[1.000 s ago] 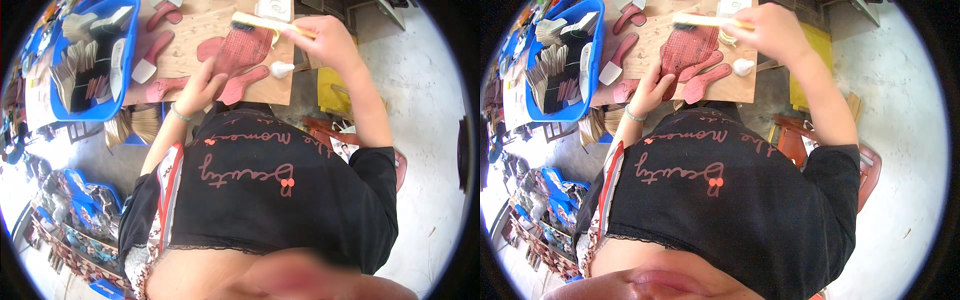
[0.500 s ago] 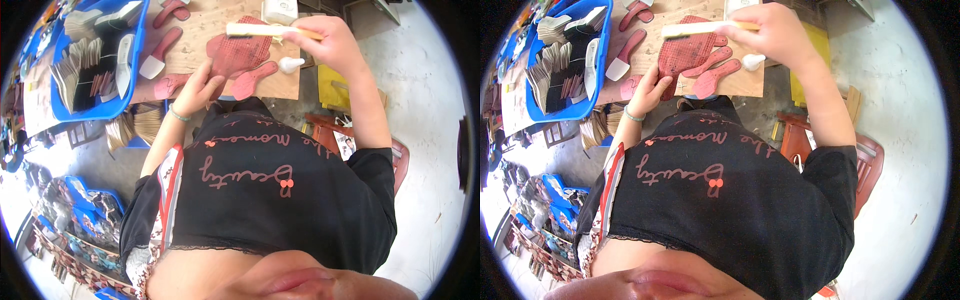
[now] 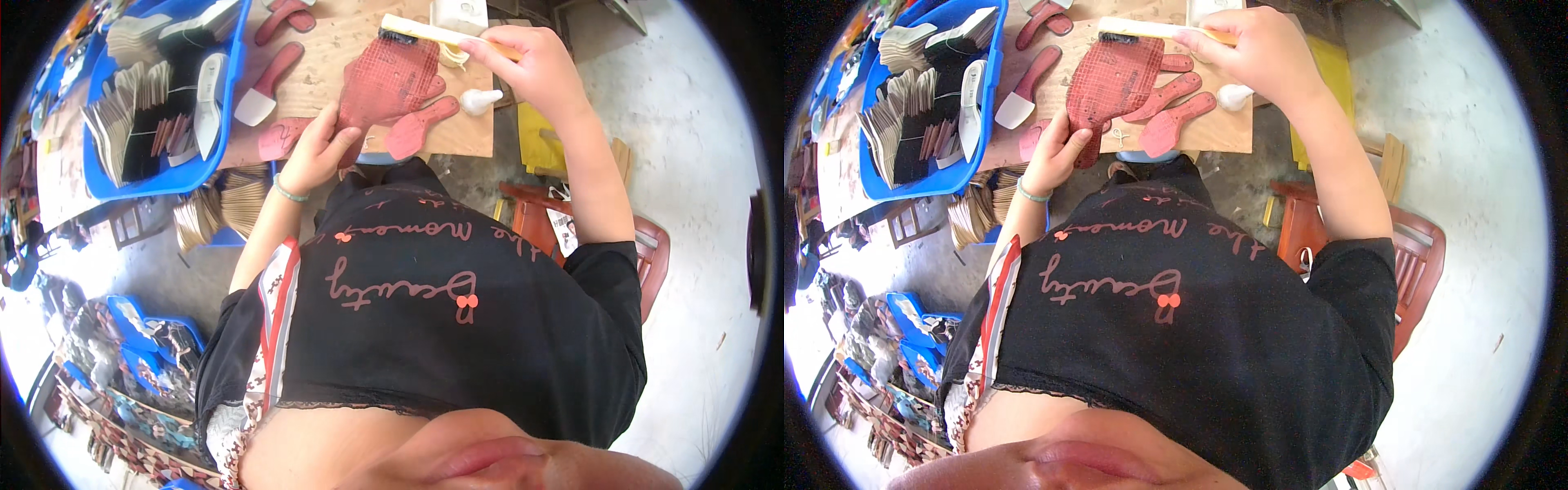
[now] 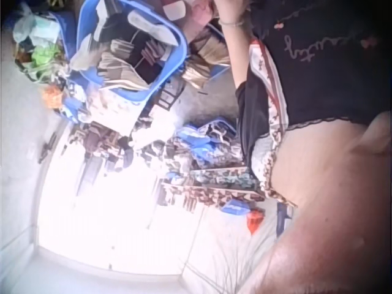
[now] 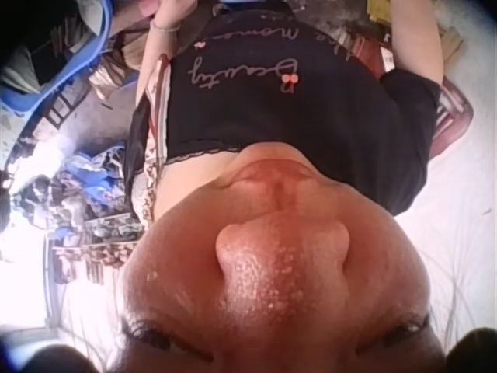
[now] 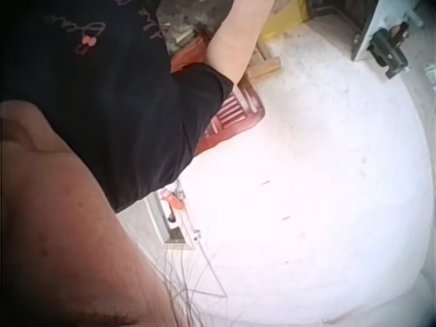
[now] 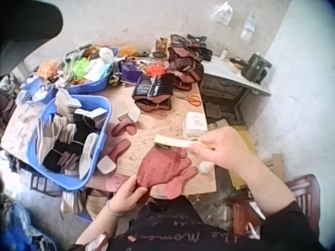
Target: The person applies glue to shoe sole components using a brush and presses padding pieces onto them.
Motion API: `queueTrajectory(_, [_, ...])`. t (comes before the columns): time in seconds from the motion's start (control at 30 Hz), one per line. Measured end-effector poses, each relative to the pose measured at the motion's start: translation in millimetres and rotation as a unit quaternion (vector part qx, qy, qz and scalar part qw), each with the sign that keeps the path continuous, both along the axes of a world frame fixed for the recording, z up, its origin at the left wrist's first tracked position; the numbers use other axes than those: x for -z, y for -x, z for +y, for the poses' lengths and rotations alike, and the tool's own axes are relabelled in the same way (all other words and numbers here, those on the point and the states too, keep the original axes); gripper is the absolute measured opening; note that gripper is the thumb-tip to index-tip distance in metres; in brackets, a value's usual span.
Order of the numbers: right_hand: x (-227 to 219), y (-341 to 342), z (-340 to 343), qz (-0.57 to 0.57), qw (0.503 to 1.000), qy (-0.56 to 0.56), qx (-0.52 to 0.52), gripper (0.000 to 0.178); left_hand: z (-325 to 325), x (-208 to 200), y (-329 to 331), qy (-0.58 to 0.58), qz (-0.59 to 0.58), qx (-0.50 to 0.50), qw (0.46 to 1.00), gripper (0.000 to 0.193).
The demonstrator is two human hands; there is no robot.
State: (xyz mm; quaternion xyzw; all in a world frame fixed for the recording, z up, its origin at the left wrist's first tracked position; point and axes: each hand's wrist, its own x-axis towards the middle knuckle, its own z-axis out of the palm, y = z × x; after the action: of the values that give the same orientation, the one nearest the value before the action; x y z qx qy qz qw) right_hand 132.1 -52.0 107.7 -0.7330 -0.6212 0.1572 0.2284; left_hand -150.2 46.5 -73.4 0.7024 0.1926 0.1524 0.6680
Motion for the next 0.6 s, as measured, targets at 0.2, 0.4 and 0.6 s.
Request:
queueTrajectory(0.2, [29,-40,-19,0.015,0.999,-0.002,0.030,0.038,-15,2,4,0.090,-0.089,-0.062,0.990,0.036])
queueTrajectory(0.4, [49,-56,-46,-0.045,0.993,0.045,0.099,0.040,-5,1,7,0.045,-0.099,-0.103,0.989,0.037])
queueTrajectory(0.6, [20,-26,-33,0.017,0.993,-0.039,0.113,0.029,-3,-9,0,-0.038,-0.071,-0.106,0.991,0.028])
